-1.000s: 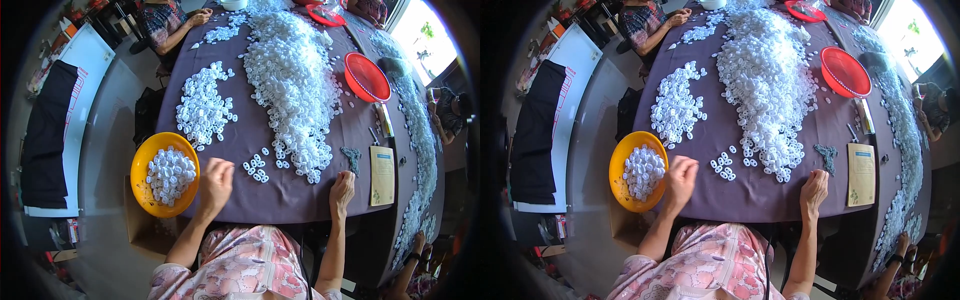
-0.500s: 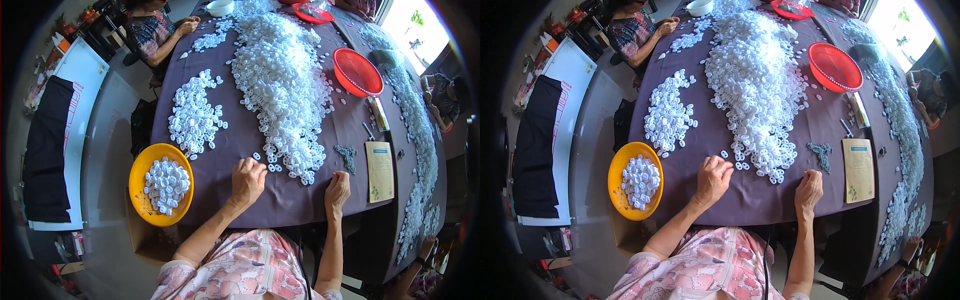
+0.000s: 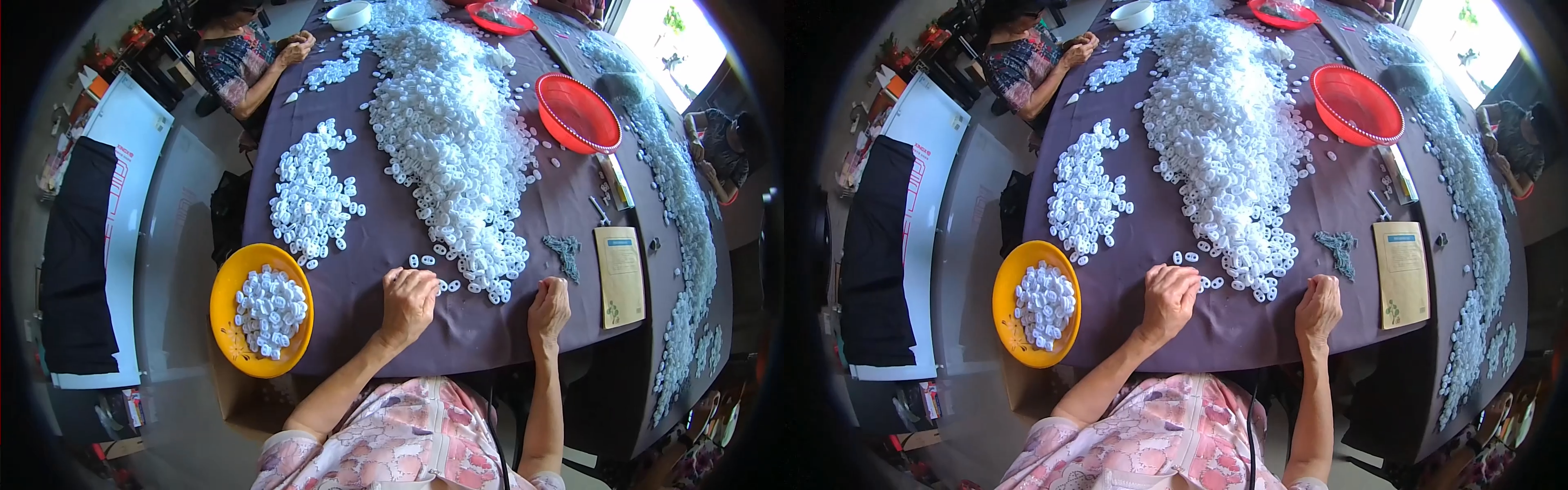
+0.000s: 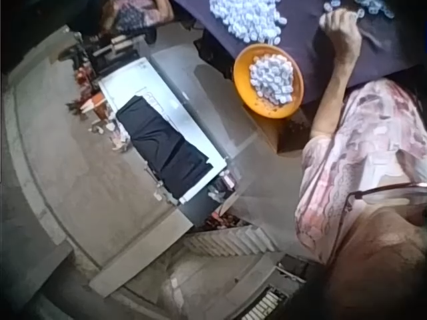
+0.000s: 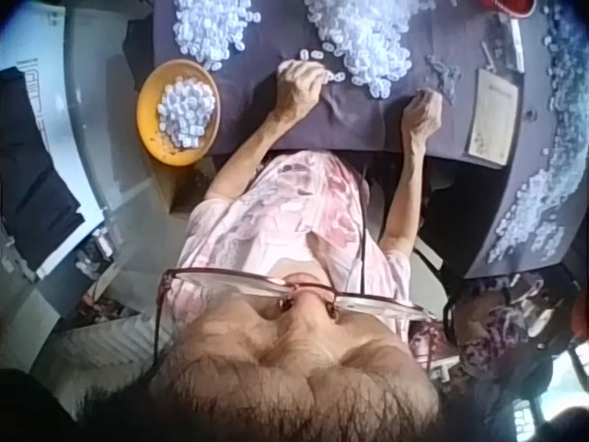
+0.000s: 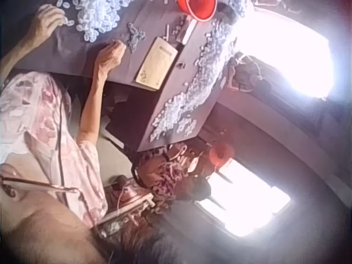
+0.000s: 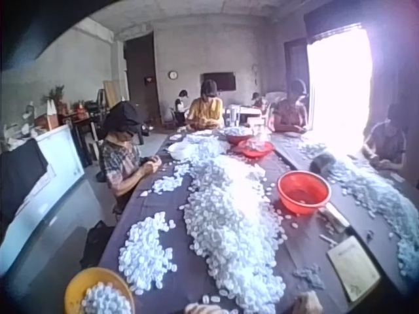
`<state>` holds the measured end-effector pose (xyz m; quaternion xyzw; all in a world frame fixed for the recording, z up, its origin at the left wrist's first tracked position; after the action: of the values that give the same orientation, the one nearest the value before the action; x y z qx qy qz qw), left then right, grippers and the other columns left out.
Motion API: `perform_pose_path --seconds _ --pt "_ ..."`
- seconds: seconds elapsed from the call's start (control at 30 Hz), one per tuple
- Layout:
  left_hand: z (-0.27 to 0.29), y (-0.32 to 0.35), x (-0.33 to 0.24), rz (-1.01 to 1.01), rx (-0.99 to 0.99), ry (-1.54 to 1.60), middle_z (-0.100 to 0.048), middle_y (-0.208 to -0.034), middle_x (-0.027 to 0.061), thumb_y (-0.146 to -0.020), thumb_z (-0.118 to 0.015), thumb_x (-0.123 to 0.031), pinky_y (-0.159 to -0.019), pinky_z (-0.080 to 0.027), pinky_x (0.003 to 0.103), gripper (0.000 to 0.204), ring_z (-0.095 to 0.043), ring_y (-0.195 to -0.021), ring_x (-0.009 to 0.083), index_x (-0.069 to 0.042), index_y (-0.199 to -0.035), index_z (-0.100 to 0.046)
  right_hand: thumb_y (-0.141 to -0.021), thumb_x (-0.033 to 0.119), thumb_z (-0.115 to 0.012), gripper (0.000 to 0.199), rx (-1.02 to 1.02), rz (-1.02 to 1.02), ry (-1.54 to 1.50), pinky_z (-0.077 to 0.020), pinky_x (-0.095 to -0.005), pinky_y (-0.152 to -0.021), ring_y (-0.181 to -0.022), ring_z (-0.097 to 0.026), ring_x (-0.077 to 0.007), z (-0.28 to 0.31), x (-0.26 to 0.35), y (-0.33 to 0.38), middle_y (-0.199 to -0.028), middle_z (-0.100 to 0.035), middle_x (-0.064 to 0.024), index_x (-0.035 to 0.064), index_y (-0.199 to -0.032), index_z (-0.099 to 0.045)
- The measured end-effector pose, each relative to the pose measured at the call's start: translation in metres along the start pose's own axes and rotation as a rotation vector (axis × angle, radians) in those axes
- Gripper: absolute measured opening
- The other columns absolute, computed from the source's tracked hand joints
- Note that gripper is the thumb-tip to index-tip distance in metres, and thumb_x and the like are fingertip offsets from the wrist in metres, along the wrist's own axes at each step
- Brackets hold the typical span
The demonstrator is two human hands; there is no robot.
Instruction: The person assembles small plastic clips by joining pieces together by hand and gathers the plastic components on the table.
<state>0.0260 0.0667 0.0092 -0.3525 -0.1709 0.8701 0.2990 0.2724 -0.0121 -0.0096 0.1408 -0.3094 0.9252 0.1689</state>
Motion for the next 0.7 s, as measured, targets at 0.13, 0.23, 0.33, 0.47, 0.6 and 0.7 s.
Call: perform_pose_path --seconds 0.13,0.23,0.33,0.47,0.6,0.7 --pt "-0.009 -0.015 0.01 0.076 -0.048 -0.049 -0.06 -0.082 0.0019 -0.075 -0.066 -0.006 -0.071 -0.04 0.036 0.009 -0.057 -0.078 0.0225 -0.009 -0.083 -0.063 -0.087 0.007 -0.052 0.008 -0.002 -0.003 -0.006 -0.0431 -0.0394 -0.061 -0.071 -0.053 -0.0322 0.0 0.002 0.0 -0.078 -0.049 -0.0131 0.0036 -0.083 -0.046" --pt "-0.012 -0.026 0.016 0.144 -0.03 -0.103 -0.056 -0.083 0.0014 -0.072 -0.069 -0.008 -0.069 -0.04 0.038 0.016 -0.054 -0.081 0.0231 -0.011 -0.086 -0.063 -0.087 0.007 -0.052 0.008 -0.01 0.003 -0.02 -0.0431 -0.0393 -0.061 -0.071 -0.053 -0.032 0.0 0.005 0.0 -0.077 -0.049 -0.013 0.0037 -0.082 -0.046" --pt "-0.015 -0.033 0.02 0.193 0.016 -0.125 -0.056 -0.085 0.0035 -0.07 -0.071 -0.009 -0.072 -0.041 0.039 0.021 -0.053 -0.084 0.0248 -0.011 -0.089 -0.063 -0.087 0.007 -0.052 0.008 -0.008 0.008 -0.01 -0.0431 -0.0392 -0.061 -0.071 -0.053 -0.0319 0.0 0.004 -0.001 -0.077 -0.049 -0.013 0.0038 -0.082 -0.046" --pt "-0.013 -0.027 0.034 0.213 0.104 -0.083 -0.056 -0.091 0.0058 -0.07 -0.069 -0.007 -0.077 -0.043 0.04 0.021 -0.052 -0.09 0.026 -0.01 -0.09 -0.064 -0.087 0.006 -0.052 0.008 -0.01 0.0 -0.029 -0.0431 -0.0393 -0.061 -0.071 -0.053 -0.0319 0.002 0.004 -0.001 -0.077 -0.049 -0.013 0.0038 -0.083 -0.046" --pt "-0.006 -0.026 0.045 0.239 0.072 0.078 -0.055 -0.089 0.0087 -0.07 -0.067 0.0 -0.076 -0.046 0.038 0.019 -0.055 -0.087 0.0282 -0.005 -0.088 -0.063 -0.087 0.007 -0.052 0.008 -0.006 0.005 -0.009 -0.0432 -0.0393 -0.061 -0.071 -0.053 -0.0318 0.002 0.002 -0.001 -0.077 -0.048 -0.0129 0.0037 -0.083 -0.046" --pt "-0.003 -0.025 0.043 0.29 0.071 0.114 -0.055 -0.087 0.0089 -0.069 -0.069 -0.002 -0.075 -0.047 0.038 0.019 -0.056 -0.086 0.0277 -0.006 -0.086 -0.062 -0.087 0.007 -0.053 0.008 -0.005 0.006 -0.01 -0.0432 -0.0393 -0.061 -0.071 -0.053 -0.0318 0.001 0.004 0.0 -0.077 -0.048 -0.0128 0.0039 -0.083 -0.046"
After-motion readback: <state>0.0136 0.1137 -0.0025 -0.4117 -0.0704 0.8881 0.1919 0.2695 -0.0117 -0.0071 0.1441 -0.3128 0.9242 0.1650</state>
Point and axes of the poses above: each hand's wrist, its own y-axis away from the middle knuckle, its own z-axis out of the back of the hand, x = y × z, the point moved 2 cm from there along -y, towards the middle knuckle
